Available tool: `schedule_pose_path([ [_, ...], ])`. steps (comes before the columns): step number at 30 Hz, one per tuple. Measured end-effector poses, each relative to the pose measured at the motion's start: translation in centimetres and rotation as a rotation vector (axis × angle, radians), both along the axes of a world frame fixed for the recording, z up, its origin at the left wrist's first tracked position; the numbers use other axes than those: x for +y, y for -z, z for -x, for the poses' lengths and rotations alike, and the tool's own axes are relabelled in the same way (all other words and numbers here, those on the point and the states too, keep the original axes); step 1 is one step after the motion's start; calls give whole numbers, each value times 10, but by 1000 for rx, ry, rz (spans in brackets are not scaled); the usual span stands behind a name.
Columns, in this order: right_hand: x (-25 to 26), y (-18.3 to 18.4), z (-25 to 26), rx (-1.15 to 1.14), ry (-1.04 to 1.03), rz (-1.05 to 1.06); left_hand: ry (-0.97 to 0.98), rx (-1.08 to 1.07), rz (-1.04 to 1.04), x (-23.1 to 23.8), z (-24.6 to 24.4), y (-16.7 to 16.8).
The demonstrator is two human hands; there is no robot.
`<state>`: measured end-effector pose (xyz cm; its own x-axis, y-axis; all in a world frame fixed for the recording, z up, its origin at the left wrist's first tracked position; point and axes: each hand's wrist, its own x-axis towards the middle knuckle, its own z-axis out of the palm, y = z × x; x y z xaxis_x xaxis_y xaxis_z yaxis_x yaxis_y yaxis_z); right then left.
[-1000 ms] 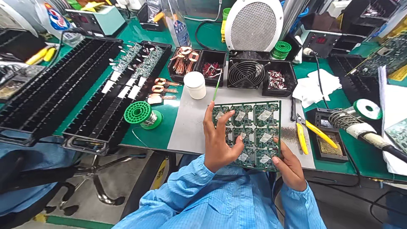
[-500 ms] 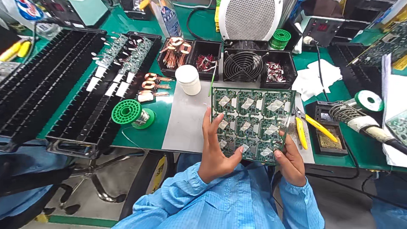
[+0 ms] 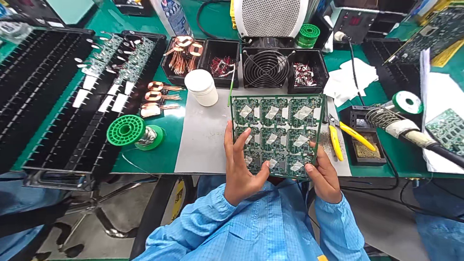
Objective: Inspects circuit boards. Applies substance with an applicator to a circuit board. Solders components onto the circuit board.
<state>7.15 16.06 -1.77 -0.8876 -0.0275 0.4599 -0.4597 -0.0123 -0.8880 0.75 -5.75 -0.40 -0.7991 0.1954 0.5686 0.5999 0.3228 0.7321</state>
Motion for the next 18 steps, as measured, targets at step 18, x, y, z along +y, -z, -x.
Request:
schedule_pose_path([
  [18, -3, -8, 3, 44, 40, -25, 35, 64, 107, -3, 5, -2],
])
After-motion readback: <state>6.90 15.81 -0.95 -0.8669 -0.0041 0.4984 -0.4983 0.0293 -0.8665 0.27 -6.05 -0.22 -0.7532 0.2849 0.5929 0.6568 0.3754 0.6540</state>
